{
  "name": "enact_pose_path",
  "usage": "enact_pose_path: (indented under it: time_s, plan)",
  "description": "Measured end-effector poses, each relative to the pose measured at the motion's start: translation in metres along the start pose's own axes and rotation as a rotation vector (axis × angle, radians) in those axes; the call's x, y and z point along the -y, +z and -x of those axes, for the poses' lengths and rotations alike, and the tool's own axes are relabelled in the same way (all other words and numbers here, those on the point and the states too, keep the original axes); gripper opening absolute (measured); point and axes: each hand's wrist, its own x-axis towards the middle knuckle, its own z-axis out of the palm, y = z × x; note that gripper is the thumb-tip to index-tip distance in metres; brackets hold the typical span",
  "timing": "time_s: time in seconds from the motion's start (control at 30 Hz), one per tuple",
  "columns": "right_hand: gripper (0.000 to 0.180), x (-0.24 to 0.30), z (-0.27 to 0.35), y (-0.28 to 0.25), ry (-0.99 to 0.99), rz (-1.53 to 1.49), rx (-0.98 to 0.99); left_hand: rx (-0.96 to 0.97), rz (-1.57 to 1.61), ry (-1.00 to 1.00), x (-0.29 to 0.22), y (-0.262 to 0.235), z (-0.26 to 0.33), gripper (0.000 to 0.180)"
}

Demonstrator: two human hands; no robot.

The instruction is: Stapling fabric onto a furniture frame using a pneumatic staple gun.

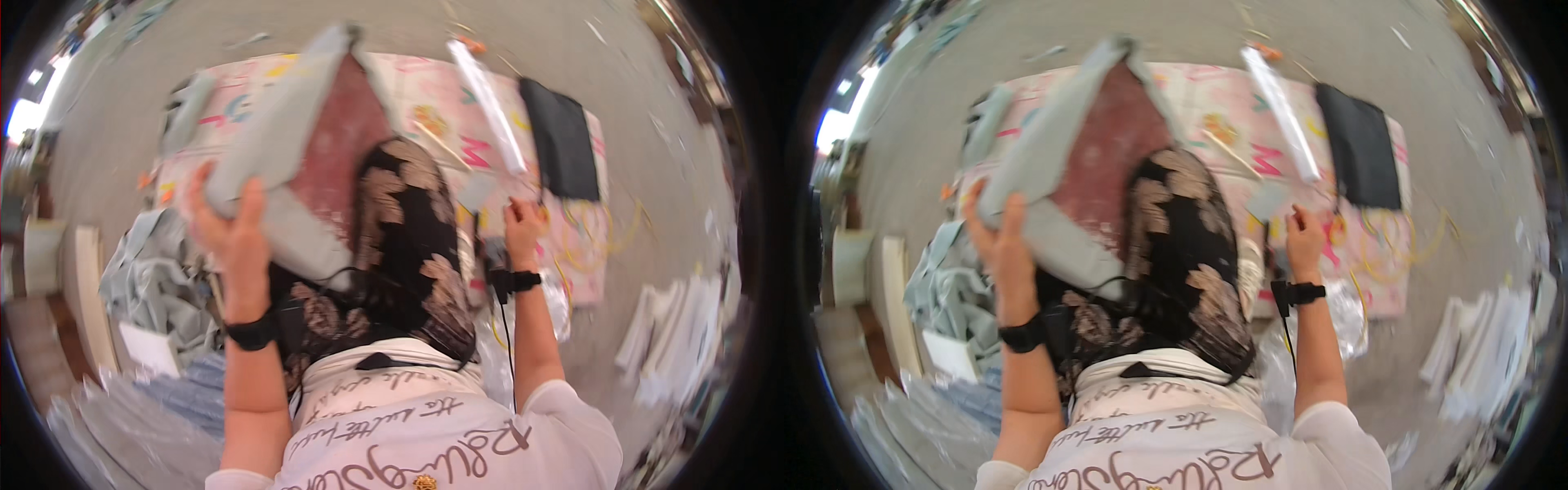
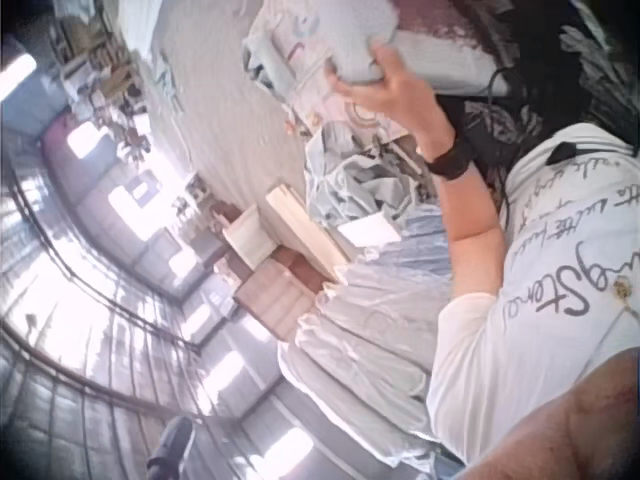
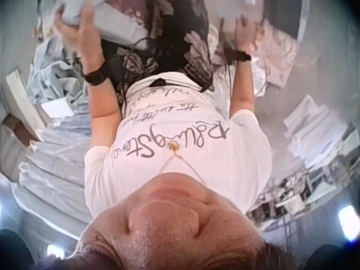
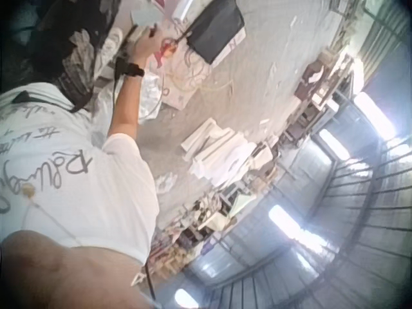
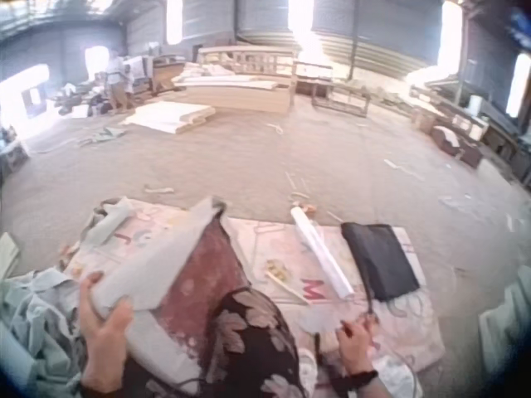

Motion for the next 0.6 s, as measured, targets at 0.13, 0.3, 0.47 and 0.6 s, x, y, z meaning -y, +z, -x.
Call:
enact_pose_path:
  time_s: [0.13, 0.3, 0.47, 0.6]
  plan:
    - [0.066, -0.180, 0.094, 0.030, 0.111, 0.333, 0.149, 0.022, 0.262, -0.119, -0.008, 0.007, -0.003, 0.050]
    - [0.076, -0.186, 0.135, 0.058, 0.235, 0.290, 0.319, -0.029, 0.266, -0.122, -0.009, 0.002, 0.000, 0.050]
    - [0.060, -0.188, 0.104, 0.063, 0.406, 0.398, 0.281, -0.028, 0.179, -0.096, -0.012, 0.012, 0.005, 0.052]
    - [0.043, -0.191, 0.076, 0.056, 0.553, 0.058, 0.148, 0.004, 0.241, -0.090, -0.012, 0.006, 0.006, 0.054]
